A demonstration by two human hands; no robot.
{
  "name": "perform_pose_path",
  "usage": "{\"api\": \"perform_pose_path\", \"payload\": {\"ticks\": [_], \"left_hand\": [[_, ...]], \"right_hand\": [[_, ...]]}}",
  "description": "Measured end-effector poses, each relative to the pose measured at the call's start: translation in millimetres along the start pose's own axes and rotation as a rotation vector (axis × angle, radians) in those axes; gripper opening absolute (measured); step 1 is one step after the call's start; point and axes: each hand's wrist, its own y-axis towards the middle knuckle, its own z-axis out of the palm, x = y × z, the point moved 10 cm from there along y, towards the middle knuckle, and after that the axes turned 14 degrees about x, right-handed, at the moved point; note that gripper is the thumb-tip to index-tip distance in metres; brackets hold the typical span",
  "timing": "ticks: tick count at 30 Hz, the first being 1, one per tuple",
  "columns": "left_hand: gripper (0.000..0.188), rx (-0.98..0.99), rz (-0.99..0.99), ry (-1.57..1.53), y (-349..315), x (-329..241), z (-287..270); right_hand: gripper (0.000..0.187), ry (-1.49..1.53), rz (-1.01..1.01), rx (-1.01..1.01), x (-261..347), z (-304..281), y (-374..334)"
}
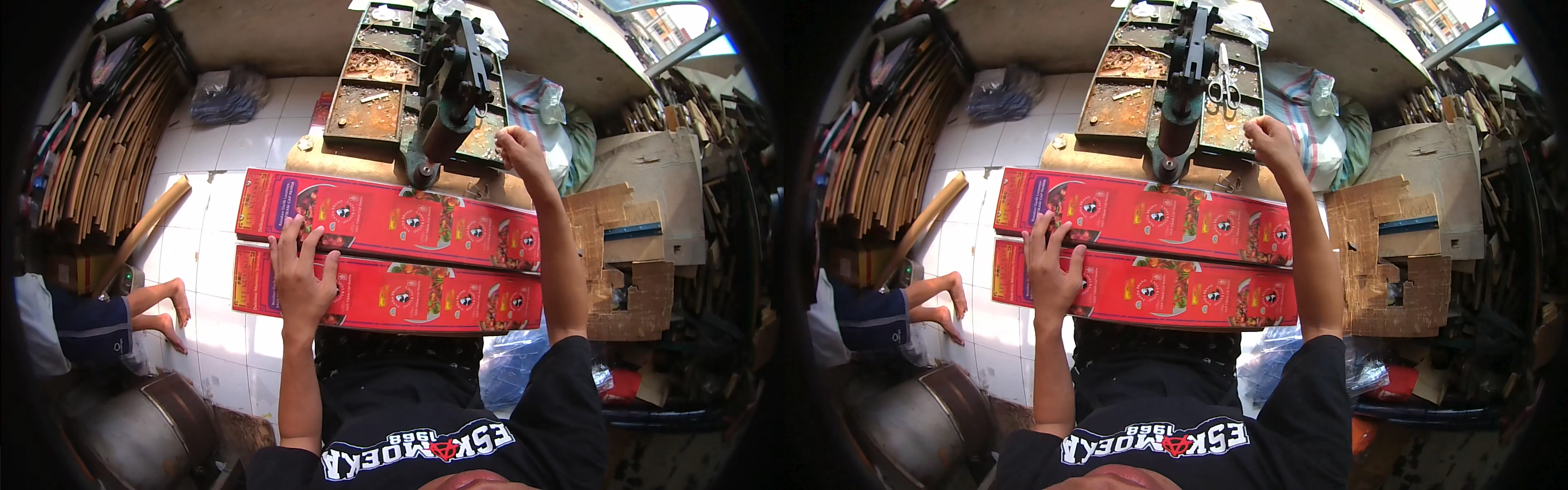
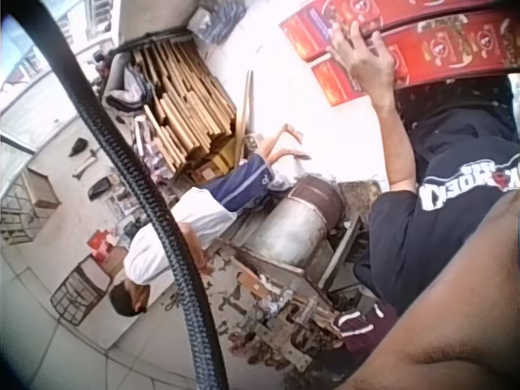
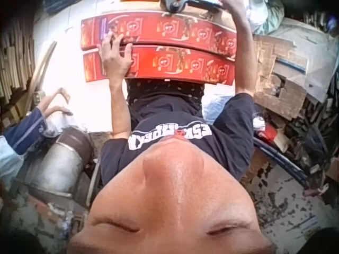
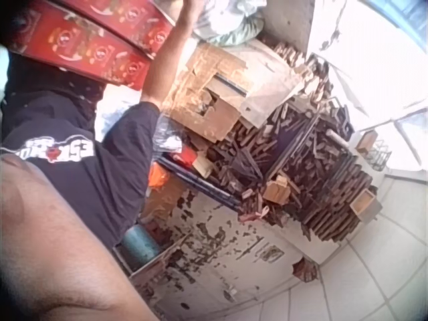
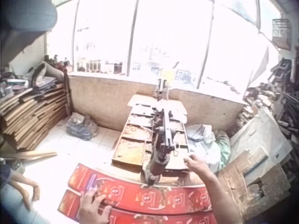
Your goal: The person uses a small punch machine to create holes in long plastic strips, positioning each strip under the punch and activating it by hand.
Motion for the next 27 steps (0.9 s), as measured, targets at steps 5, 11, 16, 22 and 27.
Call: {"api": "perform_pose_path", "payload": {"ticks": [5,11,16,22,27], "left_hand": [[0.04,-0.005,-0.003,0.001,1.2,0.3,1.0],[0.037,-0.002,0.009,-0.034,3.0,-2.7,-0.5],[0.03,-0.109,0.003,-0.284,-7.1,11.7,-19.7],[0.027,-0.271,-0.22,-0.038,-37.9,55.8,-74.1],[0.032,-0.135,-0.505,-0.138,-61.8,144.4,-58.5]], "right_hand": [[0.01,1.195,-0.079,0.111,-9.9,19.1,-33.6],[0.009,1.727,-0.181,0.253,8.7,31.0,-97.4],[0.012,1.598,-0.203,-0.085,-21.3,6.9,-163.0],[0.022,0.252,0.157,-0.57,-84.3,-49.2,-292.5],[0.037,-0.289,0.436,-0.531,-117.4,-19.6,-330.4]]}}
